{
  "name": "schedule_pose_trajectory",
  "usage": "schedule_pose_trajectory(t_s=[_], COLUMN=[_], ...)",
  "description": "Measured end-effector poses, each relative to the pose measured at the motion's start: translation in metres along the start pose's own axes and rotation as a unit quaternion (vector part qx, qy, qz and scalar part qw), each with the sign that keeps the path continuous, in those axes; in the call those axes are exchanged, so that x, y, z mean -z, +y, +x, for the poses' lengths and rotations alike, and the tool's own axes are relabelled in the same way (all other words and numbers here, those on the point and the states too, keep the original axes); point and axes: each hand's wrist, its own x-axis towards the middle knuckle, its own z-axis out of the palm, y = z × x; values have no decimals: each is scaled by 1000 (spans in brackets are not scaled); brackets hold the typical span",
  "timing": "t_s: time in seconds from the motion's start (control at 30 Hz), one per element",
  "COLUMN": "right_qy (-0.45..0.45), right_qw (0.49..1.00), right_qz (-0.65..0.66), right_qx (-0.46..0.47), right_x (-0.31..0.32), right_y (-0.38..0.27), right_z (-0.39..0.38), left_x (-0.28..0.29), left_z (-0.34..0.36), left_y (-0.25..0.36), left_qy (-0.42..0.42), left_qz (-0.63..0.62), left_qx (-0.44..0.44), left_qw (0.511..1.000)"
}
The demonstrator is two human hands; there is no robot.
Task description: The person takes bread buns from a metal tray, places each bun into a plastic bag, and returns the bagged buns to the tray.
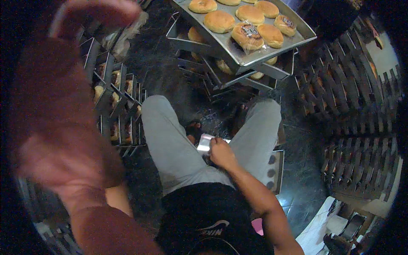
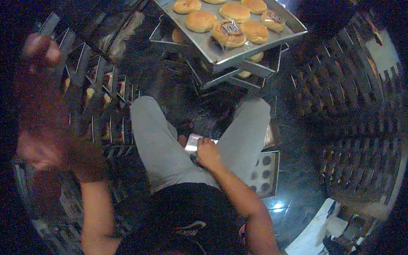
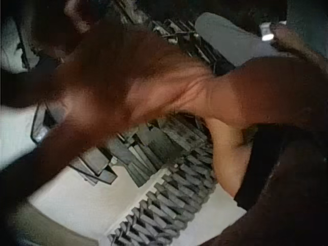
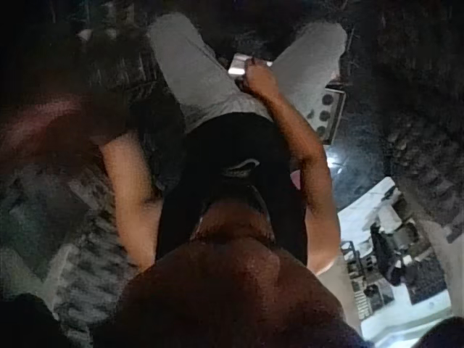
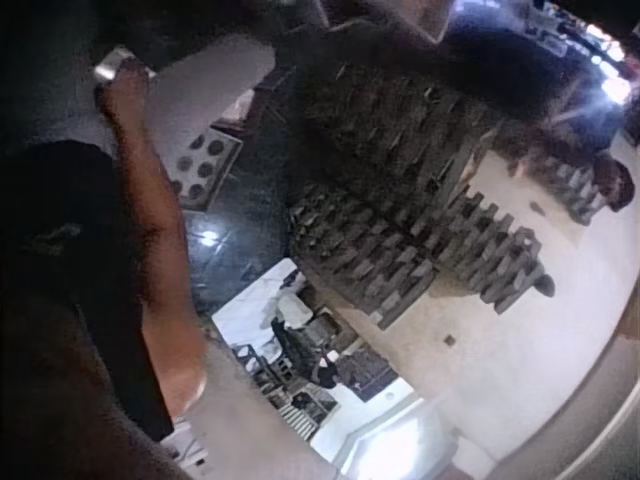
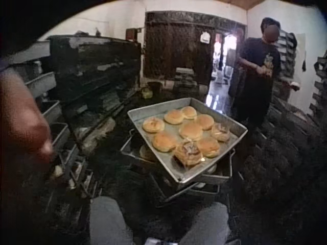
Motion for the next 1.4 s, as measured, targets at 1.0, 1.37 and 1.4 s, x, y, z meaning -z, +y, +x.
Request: schedule_pose_trajectory(t_s=[1.0,1.37,1.4], right_qy=[237,269,247], right_qw=[924,710,715], right_qz=[289,642,645], right_qx=[-86,-106,-105], right_x=[133,135,137], right_y=[10,25,28], right_z=[-47,-36,-37], left_x=[-26,-53,-54], left_z=[-347,-334,-326], left_y=[-138,-90,-90], left_qy=[-73,120,138], left_qz=[-395,-110,-102], left_qx=[699,671,668], left_qw=[592,723,724])
